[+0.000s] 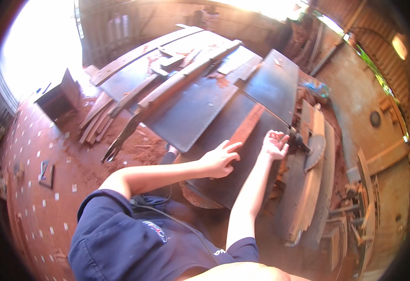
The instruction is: The person repeatedly sands a narrow wooden plank on a table saw surface using a sanding block. They flip the plank and continue sanding the same piece multiple times without moving to another item.
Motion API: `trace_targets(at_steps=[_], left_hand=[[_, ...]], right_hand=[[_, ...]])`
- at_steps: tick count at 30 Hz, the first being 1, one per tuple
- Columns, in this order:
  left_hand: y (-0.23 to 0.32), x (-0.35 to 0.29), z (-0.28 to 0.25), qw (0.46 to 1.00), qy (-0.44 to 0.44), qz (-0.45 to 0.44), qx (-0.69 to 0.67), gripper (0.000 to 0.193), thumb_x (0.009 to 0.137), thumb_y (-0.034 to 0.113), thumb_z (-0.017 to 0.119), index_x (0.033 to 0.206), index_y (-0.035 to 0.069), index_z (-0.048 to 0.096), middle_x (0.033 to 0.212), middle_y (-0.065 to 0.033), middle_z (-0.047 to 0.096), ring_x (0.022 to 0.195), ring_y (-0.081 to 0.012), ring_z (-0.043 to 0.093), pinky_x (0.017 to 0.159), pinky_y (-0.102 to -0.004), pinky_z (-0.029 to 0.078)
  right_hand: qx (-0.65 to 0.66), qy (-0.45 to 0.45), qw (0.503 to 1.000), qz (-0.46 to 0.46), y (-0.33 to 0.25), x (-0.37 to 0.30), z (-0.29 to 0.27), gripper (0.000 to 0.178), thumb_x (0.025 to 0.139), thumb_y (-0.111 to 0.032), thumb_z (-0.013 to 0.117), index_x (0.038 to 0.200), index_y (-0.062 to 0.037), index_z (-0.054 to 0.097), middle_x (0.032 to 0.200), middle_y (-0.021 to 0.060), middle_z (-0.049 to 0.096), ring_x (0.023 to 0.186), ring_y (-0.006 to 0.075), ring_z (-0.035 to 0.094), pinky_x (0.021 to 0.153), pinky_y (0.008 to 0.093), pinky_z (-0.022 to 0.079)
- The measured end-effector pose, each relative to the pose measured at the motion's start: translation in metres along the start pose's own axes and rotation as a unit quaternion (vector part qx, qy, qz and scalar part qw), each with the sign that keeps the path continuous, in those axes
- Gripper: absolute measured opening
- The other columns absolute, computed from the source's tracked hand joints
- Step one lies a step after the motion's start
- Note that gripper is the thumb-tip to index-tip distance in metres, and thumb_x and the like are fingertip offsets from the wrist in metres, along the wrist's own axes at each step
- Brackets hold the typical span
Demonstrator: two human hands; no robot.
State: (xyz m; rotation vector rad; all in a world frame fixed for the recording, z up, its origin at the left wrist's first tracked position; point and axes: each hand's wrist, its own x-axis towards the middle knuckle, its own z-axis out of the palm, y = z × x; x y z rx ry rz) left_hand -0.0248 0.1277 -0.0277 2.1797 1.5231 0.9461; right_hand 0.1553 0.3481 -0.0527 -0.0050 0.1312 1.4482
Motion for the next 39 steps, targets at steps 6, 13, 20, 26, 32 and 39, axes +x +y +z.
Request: trace_targets(at_steps=[6, 13, 20, 26, 32, 39], left_hand=[[-0.022, 0.061, 0.003, 0.998, -0.024, -0.047, 0.015, 0.031, 0.081, 0.019, 0.063, 0.112, 0.014, 0.066, 0.159, -0.0071, 0.034, 0.142, -0.0402, 0.035, 0.106, -0.0461, 0.047], [-0.047, 0.121, 0.014, 0.998, -0.024, -0.05, 0.027, 0.033, 0.08, 0.019, 0.064, 0.113, 0.015, 0.066, 0.16, -0.0065, 0.033, 0.144, -0.0417, 0.033, 0.104, -0.0485, 0.049], [-0.056, 0.166, 0.021, 0.997, -0.036, -0.064, 0.027, 0.032, 0.081, 0.02, 0.065, 0.113, 0.016, 0.066, 0.161, -0.004, 0.032, 0.144, -0.041, 0.033, 0.105, -0.0475, 0.048], [-0.074, 0.201, 0.031, 0.999, -0.012, -0.042, 0.027, 0.034, 0.08, 0.02, 0.065, 0.113, 0.015, 0.069, 0.157, -0.0068, 0.037, 0.14, -0.0419, 0.038, 0.111, -0.0457, 0.042], [-0.094, 0.24, 0.04, 0.999, 0.011, -0.023, 0.021, 0.029, 0.078, 0.018, 0.065, 0.106, 0.012, 0.07, 0.154, -0.0126, 0.042, 0.138, -0.0371, 0.043, 0.115, -0.0407, 0.037], [-0.107, 0.28, 0.056, 0.999, 0.03, -0.026, 0.038, 0.028, 0.078, 0.018, 0.064, 0.104, 0.012, 0.07, 0.151, -0.0073, 0.046, 0.129, -0.0324, 0.052, 0.109, -0.0387, 0.044]], right_hand=[[-0.023, 0.014, 0.999, -0.018, 0.005, -0.001, 0.004, 0.03, 0.085, -0.034, 0.055, 0.098, -0.0088, 0.065, 0.092, 0.0183, 0.063, 0.082, 0.03, 0.056, 0.078, 0.0469, 0.044], [-0.041, 0.011, 0.999, -0.018, 0.008, -0.001, 0.005, 0.034, 0.086, -0.034, 0.055, 0.108, -0.0089, 0.062, 0.096, 0.0173, 0.062, 0.084, 0.0296, 0.056, 0.08, 0.0464, 0.043], [-0.044, -0.003, 0.999, -0.005, 0.002, 0.006, 0.0, 0.037, 0.091, -0.039, 0.05, 0.112, -0.0088, 0.059, 0.097, 0.0183, 0.061, 0.087, 0.0306, 0.056, 0.08, 0.0484, 0.044], [-0.121, -0.04, 0.991, 0.034, -0.003, 0.023, -0.008, 0.021, 0.092, -0.022, 0.056, 0.076, -0.0104, 0.063, 0.086, 0.0085, 0.059, 0.082, 0.0253, 0.056, 0.079, 0.046, 0.048], [-0.095, -0.039, 0.994, 0.025, 0.0, 0.026, -0.006, 0.025, 0.095, -0.028, 0.059, 0.076, -0.0113, 0.064, 0.087, 0.0092, 0.058, 0.082, 0.0256, 0.054, 0.078, 0.0444, 0.049], [-0.117, -0.003, 0.993, 0.004, -0.001, 0.027, -0.003, 0.017, 0.096, -0.027, 0.064, 0.09, -0.0116, 0.062, 0.089, 0.0075, 0.058, 0.082, 0.0233, 0.055, 0.077, 0.0417, 0.049]])
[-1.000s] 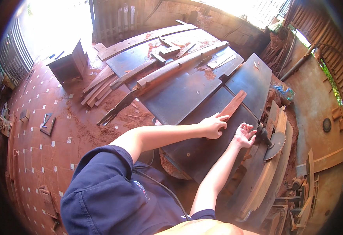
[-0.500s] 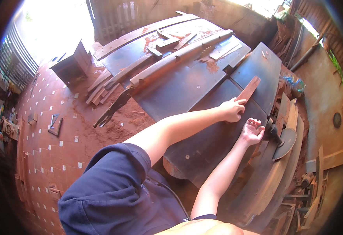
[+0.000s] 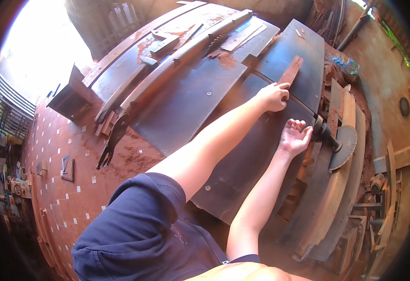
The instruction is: The person repeatedly sands a narrow wooden plank on a table saw surface using a sanding block. They flip the plank and continue sanding the same piece multiple times without moving to another item.
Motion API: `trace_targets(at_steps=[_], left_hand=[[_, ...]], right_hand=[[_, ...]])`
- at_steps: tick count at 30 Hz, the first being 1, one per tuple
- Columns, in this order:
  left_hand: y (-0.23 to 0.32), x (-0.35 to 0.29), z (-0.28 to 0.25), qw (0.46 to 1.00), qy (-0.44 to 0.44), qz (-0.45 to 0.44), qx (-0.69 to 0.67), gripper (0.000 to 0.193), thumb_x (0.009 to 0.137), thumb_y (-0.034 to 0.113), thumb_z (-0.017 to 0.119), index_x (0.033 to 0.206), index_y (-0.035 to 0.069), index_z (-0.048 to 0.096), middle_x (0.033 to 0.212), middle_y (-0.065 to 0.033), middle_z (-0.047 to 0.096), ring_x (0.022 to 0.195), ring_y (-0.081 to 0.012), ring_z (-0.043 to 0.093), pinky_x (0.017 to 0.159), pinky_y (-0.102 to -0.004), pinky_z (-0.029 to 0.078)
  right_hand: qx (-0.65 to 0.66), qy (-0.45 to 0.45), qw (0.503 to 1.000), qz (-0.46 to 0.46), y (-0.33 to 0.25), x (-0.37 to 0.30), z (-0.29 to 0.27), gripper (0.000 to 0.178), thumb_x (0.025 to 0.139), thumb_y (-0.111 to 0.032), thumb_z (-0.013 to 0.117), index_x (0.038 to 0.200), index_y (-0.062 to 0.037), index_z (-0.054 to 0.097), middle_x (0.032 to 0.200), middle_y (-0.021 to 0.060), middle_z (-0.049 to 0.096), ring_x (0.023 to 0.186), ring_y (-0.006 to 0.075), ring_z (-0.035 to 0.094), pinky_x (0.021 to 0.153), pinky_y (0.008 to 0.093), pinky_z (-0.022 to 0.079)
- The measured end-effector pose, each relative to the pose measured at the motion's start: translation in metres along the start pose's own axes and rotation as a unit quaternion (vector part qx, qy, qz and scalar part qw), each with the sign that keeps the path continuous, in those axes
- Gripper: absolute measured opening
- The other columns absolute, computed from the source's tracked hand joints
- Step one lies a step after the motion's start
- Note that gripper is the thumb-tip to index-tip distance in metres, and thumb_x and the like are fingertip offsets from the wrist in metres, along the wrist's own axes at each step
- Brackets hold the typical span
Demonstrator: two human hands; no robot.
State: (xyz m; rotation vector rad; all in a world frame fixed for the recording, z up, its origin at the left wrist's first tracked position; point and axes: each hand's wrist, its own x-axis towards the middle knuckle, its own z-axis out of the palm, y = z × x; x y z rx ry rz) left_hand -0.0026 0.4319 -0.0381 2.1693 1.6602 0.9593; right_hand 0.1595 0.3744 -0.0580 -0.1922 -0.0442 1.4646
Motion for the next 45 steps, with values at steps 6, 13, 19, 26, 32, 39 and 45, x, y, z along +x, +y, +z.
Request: trace_targets(at_steps=[6, 13, 19, 26, 32, 39, 45], left_hand=[[-0.013, 0.025, -0.007, 0.999, 0.024, 0.038, 0.017, 0.024, 0.078, 0.017, 0.064, 0.1, 0.01, 0.07, 0.148, -0.0137, 0.048, 0.126, -0.0347, 0.054, 0.106, -0.0401, 0.044], [-0.017, 0.068, 0.002, 0.999, -0.015, 0.04, 0.003, 0.027, 0.078, 0.015, 0.061, 0.103, 0.009, 0.07, 0.146, -0.0166, 0.05, 0.119, -0.0375, 0.059, 0.101, -0.0413, 0.048], [-0.045, 0.12, 0.013, 0.998, -0.02, 0.046, 0.032, 0.028, 0.08, 0.015, 0.059, 0.106, 0.013, 0.07, 0.147, -0.0145, 0.048, 0.123, -0.0369, 0.056, 0.105, -0.0399, 0.046], [-0.067, 0.183, 0.043, 0.999, 0.016, 0.046, 0.024, 0.027, 0.084, 0.023, 0.061, 0.108, 0.017, 0.071, 0.124, -0.0068, 0.059, 0.103, -0.0334, 0.066, 0.092, -0.0409, 0.054], [-0.114, 0.244, 0.059, 0.998, -0.029, 0.019, 0.056, 0.039, 0.083, 0.023, 0.059, 0.121, 0.025, 0.068, 0.157, -0.0217, 0.036, 0.146, -0.0386, 0.033, 0.117, -0.0442, 0.032], [-0.172, 0.293, 0.071, 0.993, -0.004, 0.062, 0.099, 0.044, 0.082, 0.021, 0.059, 0.125, 0.026, 0.067, 0.156, -0.0216, 0.037, 0.149, -0.0347, 0.028, 0.118, -0.0435, 0.03], [-0.165, 0.308, 0.089, 0.999, -0.029, 0.037, 0.019, 0.046, 0.081, 0.02, 0.059, 0.126, 0.025, 0.066, 0.158, -0.0201, 0.036, 0.147, -0.0334, 0.032, 0.117, -0.0429, 0.032]], right_hand=[[0.002, -0.036, 0.999, 0.033, 0.012, 0.002, 0.009, 0.019, 0.098, -0.032, 0.063, 0.091, -0.0143, 0.06, 0.088, 0.005, 0.059, 0.079, 0.0207, 0.054, 0.078, 0.0401, 0.048], [0.004, 0.02, 0.999, 0.029, 0.013, 0.008, 0.005, 0.013, 0.099, -0.027, 0.059, 0.101, -0.0151, 0.061, 0.093, 0.0041, 0.061, 0.082, 0.0199, 0.056, 0.081, 0.0404, 0.047], [0.02, 0.027, 0.998, 0.053, 0.017, 0.008, 0.007, 0.011, 0.099, -0.024, 0.06, 0.103, -0.0145, 0.058, 0.094, 0.0035, 0.061, 0.085, 0.0192, 0.057, 0.08, 0.0401, 0.048], [0.094, -0.002, 0.992, 0.079, 0.017, 0.01, 0.008, 0.018, 0.099, -0.026, 0.054, 0.109, -0.0127, 0.062, 0.097, 0.0069, 0.062, 0.087, 0.0223, 0.058, 0.086, 0.0429, 0.048], [0.108, 0.026, 0.99, 0.087, 0.023, 0.002, 0.012, 0.023, 0.101, -0.026, 0.049, 0.113, -0.0098, 0.06, 0.099, 0.0074, 0.062, 0.088, 0.0205, 0.058, 0.087, 0.0396, 0.048], [0.14, 0.028, 0.984, 0.107, 0.023, 0.002, 0.011, 0.025, 0.1, -0.026, 0.049, 0.115, -0.0086, 0.059, 0.103, 0.0088, 0.06, 0.091, 0.0227, 0.057, 0.088, 0.0405, 0.047], [0.132, 0.002, 0.987, 0.089, 0.019, 0.011, 0.012, 0.025, 0.099, -0.027, 0.051, 0.114, -0.0093, 0.061, 0.103, 0.0085, 0.061, 0.092, 0.023, 0.058, 0.089, 0.0413, 0.047]])
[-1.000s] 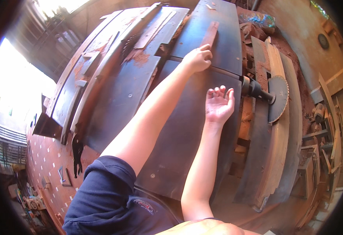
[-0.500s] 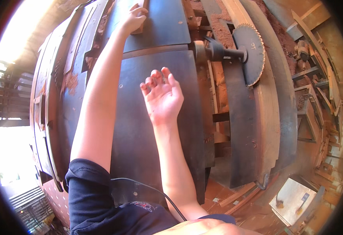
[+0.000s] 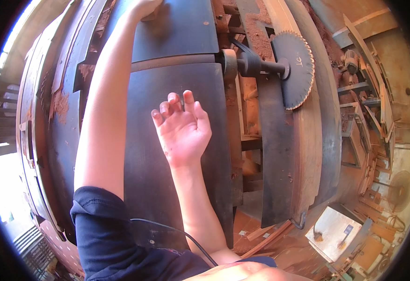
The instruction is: The person repeatedly sands a narrow wooden plank on a table saw surface using a sanding block. They flip the plank and continue sanding the same piece multiple times without moving to another item.
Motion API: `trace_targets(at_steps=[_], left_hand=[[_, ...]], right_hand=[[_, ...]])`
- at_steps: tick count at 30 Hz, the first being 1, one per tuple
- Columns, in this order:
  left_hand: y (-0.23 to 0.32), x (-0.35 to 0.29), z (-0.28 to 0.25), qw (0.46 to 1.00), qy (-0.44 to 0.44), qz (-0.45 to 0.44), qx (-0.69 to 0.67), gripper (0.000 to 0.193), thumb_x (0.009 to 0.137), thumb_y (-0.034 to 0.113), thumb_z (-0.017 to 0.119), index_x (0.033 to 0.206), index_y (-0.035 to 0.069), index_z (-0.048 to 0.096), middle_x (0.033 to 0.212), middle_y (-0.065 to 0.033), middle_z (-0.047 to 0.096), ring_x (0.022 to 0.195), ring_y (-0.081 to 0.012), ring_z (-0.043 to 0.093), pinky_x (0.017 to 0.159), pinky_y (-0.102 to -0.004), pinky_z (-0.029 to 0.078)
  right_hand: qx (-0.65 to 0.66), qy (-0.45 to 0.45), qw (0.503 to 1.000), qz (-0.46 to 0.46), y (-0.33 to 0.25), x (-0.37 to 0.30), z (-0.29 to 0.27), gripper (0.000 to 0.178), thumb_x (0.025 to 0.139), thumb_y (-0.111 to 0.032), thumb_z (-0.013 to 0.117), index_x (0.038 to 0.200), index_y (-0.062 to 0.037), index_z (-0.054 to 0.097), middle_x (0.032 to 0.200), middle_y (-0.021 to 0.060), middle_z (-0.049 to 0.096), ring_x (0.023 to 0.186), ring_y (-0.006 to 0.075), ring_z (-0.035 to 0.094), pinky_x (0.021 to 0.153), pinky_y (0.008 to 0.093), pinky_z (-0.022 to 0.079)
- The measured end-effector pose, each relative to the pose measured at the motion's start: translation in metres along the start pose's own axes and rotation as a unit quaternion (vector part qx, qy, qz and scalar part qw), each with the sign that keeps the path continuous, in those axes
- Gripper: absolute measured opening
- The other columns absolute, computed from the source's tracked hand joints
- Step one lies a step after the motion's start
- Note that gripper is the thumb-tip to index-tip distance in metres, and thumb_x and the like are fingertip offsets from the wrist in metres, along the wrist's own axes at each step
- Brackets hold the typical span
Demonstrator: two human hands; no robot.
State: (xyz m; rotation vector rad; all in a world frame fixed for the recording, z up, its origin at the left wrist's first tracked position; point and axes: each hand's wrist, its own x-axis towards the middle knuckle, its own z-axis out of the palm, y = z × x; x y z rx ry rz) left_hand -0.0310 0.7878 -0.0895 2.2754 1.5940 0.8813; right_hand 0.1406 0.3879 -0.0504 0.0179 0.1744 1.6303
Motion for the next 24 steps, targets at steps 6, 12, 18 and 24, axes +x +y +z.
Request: trace_targets(at_steps=[6, 12, 18, 24], left_hand=[[0.006, -0.011, -0.011, 0.996, -0.024, -0.01, -0.082, 0.048, 0.08, 0.019, 0.059, 0.128, 0.023, 0.065, 0.159, -0.0187, 0.034, 0.146, -0.0321, 0.035, 0.116, -0.0423, 0.034], [0.065, -0.072, -0.022, 0.99, 0.015, -0.099, -0.097, 0.074, 0.076, 0.025, 0.066, 0.147, 0.022, 0.045, 0.16, -0.0309, 0.017, 0.139, -0.0475, 0.038, 0.116, -0.0409, 0.035], [0.126, -0.185, -0.057, 0.985, 0.068, -0.112, -0.112, 0.096, 0.076, 0.019, 0.062, 0.156, -0.003, 0.013, 0.156, -0.0384, 0.016, 0.144, -0.0464, 0.03, 0.118, -0.0391, 0.03], [0.19, -0.324, -0.106, 0.973, -0.001, -0.165, -0.162, 0.089, 0.077, 0.017, 0.061, 0.152, -0.007, 0.019, 0.152, -0.0322, 0.032, 0.143, -0.0406, 0.034, 0.118, -0.0367, 0.03]], right_hand=[[-0.023, -0.007, 1.0, 0.004, -0.006, -0.002, -0.001, 0.026, 0.098, -0.027, 0.053, 0.115, -0.0095, 0.061, 0.103, 0.0092, 0.062, 0.092, 0.024, 0.059, 0.089, 0.0419, 0.047], [-0.031, 0.003, 0.999, -0.018, -0.013, -0.005, -0.006, 0.029, 0.096, -0.031, 0.054, 0.114, -0.01, 0.063, 0.101, 0.0103, 0.06, 0.09, 0.0254, 0.055, 0.088, 0.0447, 0.046], [-0.03, -0.003, 0.998, -0.051, -0.012, -0.005, -0.001, 0.035, 0.093, -0.036, 0.054, 0.115, -0.01, 0.062, 0.099, 0.0136, 0.06, 0.088, 0.0271, 0.056, 0.086, 0.0454, 0.045], [0.001, -0.02, 0.996, -0.088, -0.01, -0.002, -0.002, 0.044, 0.089, -0.045, 0.053, 0.114, -0.0097, 0.062, 0.098, 0.0153, 0.059, 0.083, 0.0284, 0.055, 0.08, 0.0473, 0.043]])
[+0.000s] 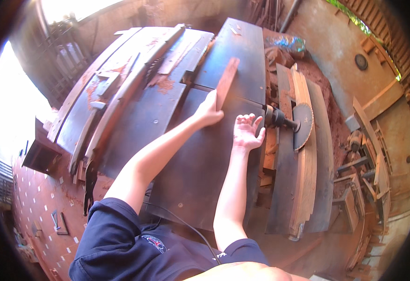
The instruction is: The person repeatedly sands a narrow wooden plank on a table saw surface using a sanding block. They flip the plank and continue sanding the same piece multiple times without moving to another item.
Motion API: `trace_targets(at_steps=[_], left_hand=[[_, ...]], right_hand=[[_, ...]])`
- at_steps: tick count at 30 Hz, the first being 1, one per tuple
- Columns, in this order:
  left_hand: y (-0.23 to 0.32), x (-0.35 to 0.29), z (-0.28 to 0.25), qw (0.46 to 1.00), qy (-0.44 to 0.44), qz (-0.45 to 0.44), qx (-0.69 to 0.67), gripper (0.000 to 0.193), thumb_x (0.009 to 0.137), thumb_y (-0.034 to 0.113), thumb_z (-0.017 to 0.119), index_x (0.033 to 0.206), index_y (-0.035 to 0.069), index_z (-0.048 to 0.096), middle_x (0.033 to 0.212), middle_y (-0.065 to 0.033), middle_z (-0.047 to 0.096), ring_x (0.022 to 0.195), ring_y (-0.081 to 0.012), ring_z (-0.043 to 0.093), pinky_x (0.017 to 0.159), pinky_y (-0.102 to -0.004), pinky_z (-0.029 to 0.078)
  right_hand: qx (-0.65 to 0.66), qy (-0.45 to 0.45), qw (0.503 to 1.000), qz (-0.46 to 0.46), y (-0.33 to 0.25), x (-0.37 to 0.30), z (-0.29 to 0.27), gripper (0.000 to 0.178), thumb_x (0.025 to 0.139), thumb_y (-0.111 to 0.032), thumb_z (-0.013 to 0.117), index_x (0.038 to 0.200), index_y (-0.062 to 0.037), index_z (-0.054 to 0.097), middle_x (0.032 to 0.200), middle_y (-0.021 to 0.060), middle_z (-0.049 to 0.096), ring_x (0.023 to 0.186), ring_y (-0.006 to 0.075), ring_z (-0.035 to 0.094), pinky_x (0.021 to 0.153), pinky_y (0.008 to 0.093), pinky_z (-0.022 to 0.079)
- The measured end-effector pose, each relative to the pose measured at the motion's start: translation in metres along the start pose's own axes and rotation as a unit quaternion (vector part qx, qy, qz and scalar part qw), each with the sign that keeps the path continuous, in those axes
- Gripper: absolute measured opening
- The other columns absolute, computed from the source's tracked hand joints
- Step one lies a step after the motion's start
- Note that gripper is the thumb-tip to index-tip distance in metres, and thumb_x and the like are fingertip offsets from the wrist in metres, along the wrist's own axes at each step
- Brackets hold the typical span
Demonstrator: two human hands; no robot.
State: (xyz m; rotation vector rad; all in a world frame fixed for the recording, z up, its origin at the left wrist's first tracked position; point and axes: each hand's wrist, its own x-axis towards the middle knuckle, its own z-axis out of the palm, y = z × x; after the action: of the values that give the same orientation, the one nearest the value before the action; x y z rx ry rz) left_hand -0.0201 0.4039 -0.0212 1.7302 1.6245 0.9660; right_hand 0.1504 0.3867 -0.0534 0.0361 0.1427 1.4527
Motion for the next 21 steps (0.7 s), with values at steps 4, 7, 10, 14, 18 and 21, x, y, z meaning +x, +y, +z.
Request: trace_targets(at_steps=[4, 7, 10, 14, 18, 21], left_hand=[[0.0, -0.114, -0.009, 0.997, -0.001, 0.055, 0.058, 0.085, 0.079, 0.017, 0.059, 0.15, -0.011, 0.019, 0.152, -0.0361, 0.026, 0.14, -0.0456, 0.035, 0.116, -0.0412, 0.033], [0.013, -0.214, -0.015, 0.994, -0.02, 0.078, 0.067, 0.084, 0.081, 0.015, 0.058, 0.149, -0.015, 0.017, 0.152, -0.0378, 0.024, 0.139, -0.0491, 0.034, 0.116, -0.0424, 0.032], [0.031, -0.315, -0.03, 0.995, -0.021, 0.079, 0.065, 0.085, 0.081, 0.013, 0.059, 0.148, -0.016, 0.017, 0.152, -0.0401, 0.022, 0.139, -0.0519, 0.033, 0.117, -0.0438, 0.031], [0.049, -0.404, -0.043, 0.993, -0.065, 0.073, 0.069, 0.086, 0.081, 0.014, 0.063, 0.148, -0.017, 0.018, 0.154, -0.0391, 0.017, 0.143, -0.05, 0.028, 0.118, -0.044, 0.031], [0.055, -0.417, -0.053, 0.994, -0.079, 0.055, 0.042, 0.086, 0.08, 0.013, 0.064, 0.149, -0.014, 0.02, 0.156, -0.0348, 0.018, 0.143, -0.0465, 0.031, 0.115, -0.0413, 0.035], [0.053, -0.417, -0.052, 0.996, -0.07, 0.042, 0.038, 0.09, 0.077, 0.013, 0.066, 0.15, -0.012, 0.02, 0.157, -0.0329, 0.018, 0.144, -0.0453, 0.03, 0.116, -0.0404, 0.033]], right_hand=[[-0.014, -0.005, 1.0, -0.002, 0.003, -0.006, 0.001, 0.042, 0.089, -0.044, 0.055, 0.113, -0.0104, 0.063, 0.097, 0.016, 0.06, 0.082, 0.0282, 0.055, 0.081, 0.0472, 0.043], [-0.021, 0.005, 1.0, -0.008, -0.001, -0.012, -0.001, 0.041, 0.088, -0.043, 0.057, 0.113, -0.0109, 0.063, 0.097, 0.0157, 0.061, 0.082, 0.0283, 0.055, 0.082, 0.0475, 0.043], [-0.015, 0.001, 1.0, 0.004, 0.002, -0.019, -0.003, 0.041, 0.087, -0.043, 0.058, 0.112, -0.0109, 0.063, 0.097, 0.0153, 0.061, 0.084, 0.0287, 0.055, 0.082, 0.0477, 0.042], [-0.025, -0.003, 1.0, 0.006, -0.001, -0.018, -0.008, 0.041, 0.086, -0.043, 0.059, 0.112, -0.0107, 0.064, 0.097, 0.0145, 0.062, 0.085, 0.0289, 0.056, 0.082, 0.0479, 0.043], [-0.043, -0.01, 0.999, 0.004, 0.003, -0.02, -0.003, 0.042, 0.085, -0.042, 0.059, 0.111, -0.0103, 0.064, 0.097, 0.0143, 0.062, 0.083, 0.0282, 0.056, 0.082, 0.0473, 0.043], [-0.034, 0.01, 0.999, 0.011, 0.013, -0.027, -0.005, 0.041, 0.085, -0.042, 0.058, 0.11, -0.0101, 0.064, 0.097, 0.0142, 0.062, 0.083, 0.0281, 0.056, 0.082, 0.0471, 0.043]])
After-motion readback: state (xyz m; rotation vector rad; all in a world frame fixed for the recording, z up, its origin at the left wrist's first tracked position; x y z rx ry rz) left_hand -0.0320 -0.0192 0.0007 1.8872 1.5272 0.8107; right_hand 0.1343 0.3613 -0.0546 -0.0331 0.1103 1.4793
